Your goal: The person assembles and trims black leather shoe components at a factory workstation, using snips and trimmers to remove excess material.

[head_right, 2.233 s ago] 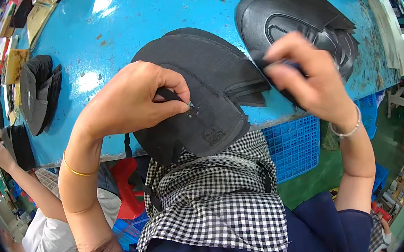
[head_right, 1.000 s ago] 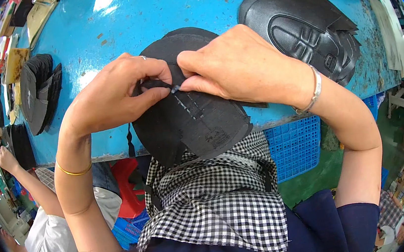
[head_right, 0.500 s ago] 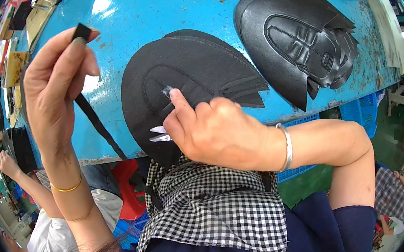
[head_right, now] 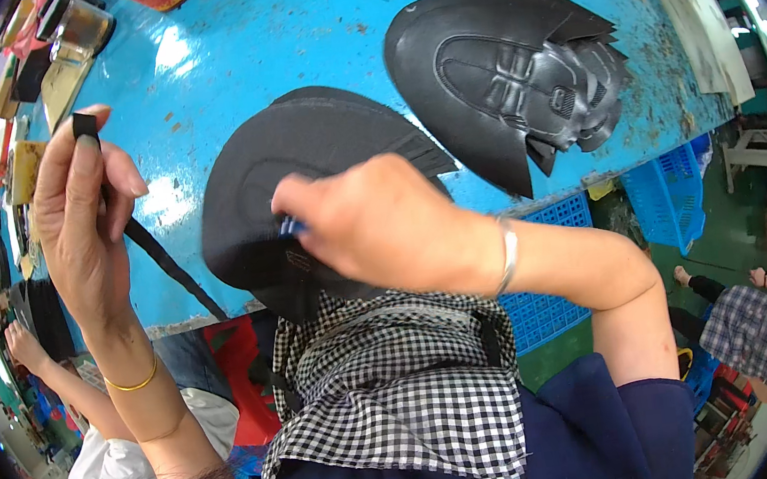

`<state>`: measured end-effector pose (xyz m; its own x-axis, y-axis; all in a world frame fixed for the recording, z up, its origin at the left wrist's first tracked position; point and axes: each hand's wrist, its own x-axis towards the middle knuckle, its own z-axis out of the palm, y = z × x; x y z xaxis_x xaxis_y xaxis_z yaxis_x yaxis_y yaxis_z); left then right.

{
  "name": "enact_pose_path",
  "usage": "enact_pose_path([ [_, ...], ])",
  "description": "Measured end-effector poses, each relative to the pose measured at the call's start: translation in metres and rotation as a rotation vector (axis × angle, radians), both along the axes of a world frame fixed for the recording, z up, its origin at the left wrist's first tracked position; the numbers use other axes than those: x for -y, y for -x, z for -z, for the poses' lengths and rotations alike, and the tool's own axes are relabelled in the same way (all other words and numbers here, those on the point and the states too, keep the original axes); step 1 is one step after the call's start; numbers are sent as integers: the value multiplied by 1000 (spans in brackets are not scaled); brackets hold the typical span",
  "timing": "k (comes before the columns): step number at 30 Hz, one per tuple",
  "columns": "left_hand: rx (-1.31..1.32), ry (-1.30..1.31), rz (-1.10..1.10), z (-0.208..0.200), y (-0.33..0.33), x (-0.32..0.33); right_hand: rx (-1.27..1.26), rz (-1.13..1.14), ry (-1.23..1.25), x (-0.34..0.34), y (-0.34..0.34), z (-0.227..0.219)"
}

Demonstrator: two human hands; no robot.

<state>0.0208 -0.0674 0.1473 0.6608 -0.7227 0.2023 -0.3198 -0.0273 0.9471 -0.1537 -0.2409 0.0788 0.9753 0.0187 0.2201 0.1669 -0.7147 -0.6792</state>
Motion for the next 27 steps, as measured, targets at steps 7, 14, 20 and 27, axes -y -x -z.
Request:
enact_pose_path([
  [7, -146, -152, 252, 5, 12, 6, 194, 817, -975, 102, 57, -29],
  [14, 99, -496, 626, 42, 8, 25, 112, 996, -508, 193, 134, 2],
  [20, 248, -576, 602, 57, 13, 36, -46, 656, -515, 130, 93, -1],
  [27, 286, -614, 586, 57, 15, 39, -198, 130, -339, 81, 30, -15],
])
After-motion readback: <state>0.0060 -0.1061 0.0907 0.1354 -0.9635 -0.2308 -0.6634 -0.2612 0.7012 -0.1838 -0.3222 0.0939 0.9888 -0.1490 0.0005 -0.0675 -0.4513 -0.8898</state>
